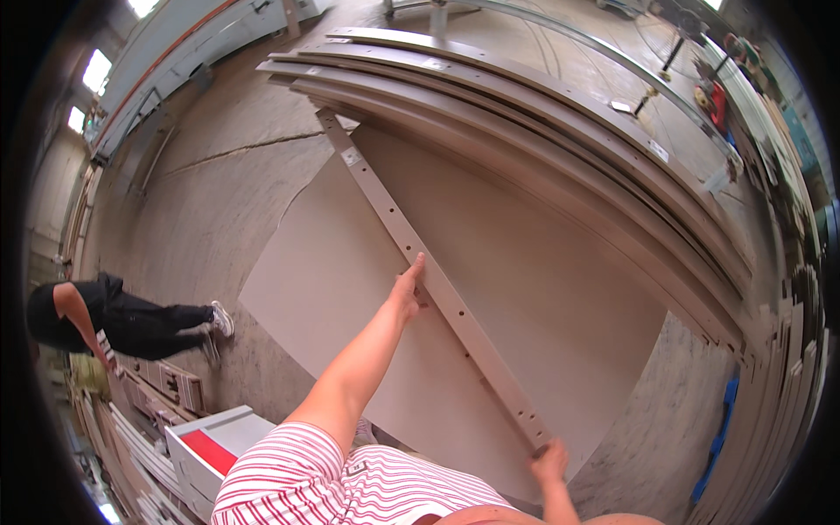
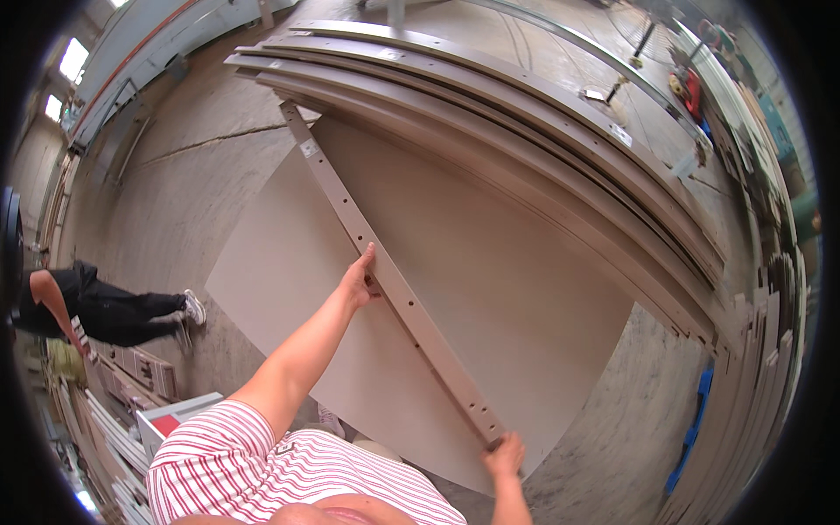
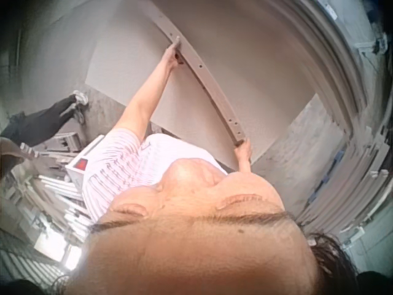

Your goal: The person picks up long wooden planks from a stack and places them onto a white cabinet base. They then use a white strap to secure the planks to the cabinet, repeating this process with multiple pieces of wood.

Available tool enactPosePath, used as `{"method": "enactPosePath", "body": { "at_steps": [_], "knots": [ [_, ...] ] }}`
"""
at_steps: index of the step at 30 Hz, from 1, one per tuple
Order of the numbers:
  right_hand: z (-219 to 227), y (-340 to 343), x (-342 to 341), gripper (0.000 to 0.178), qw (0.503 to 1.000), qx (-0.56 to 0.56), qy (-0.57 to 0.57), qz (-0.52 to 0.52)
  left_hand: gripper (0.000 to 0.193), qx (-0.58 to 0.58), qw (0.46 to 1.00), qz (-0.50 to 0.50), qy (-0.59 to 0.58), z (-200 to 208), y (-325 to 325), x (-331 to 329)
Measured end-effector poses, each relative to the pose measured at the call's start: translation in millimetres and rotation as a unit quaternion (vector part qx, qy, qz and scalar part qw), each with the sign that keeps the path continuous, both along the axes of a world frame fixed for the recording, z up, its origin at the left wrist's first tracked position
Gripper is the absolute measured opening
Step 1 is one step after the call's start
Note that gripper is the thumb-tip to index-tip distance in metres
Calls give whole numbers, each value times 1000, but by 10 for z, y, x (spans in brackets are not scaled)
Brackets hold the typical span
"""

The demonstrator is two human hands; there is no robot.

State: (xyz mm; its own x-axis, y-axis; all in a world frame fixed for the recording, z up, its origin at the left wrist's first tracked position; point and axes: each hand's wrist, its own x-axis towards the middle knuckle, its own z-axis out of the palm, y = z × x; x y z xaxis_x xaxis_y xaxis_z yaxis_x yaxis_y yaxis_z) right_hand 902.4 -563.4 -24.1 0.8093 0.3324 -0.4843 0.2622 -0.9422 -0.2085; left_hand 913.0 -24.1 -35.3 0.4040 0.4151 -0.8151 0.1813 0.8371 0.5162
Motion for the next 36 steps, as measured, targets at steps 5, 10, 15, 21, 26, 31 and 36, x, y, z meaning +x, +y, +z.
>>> {"method": "enactPosePath", "body": {
  "at_steps": [5,10,15,21,26,31,36],
  "knots": [
    [270,-72,-926,40,993,94,60,-38,66,-1,991,17,-130,-36,144,-544],
    [448,-620,-1314,48,990,122,63,23,54,-47,985,15,-166,267,-210,-1100],
    [1908,-120,-1051,53,970,-163,182,-3,55,-88,975,33,-200,584,-674,-1949],
    [2034,40,-1016,49,978,-129,105,124,62,-70,963,154,-211,1027,-635,-3049],
    [1547,396,-627,50,947,-104,110,283,54,23,939,275,-206,1458,-499,-3959],
    [1413,1500,-326,46,878,-114,125,448,51,66,872,442,-198,1869,-644,-4990],
    [1616,2924,-770,45,805,-133,107,567,50,130,783,575,-198,2009,-972,-6137]
  ]
}}
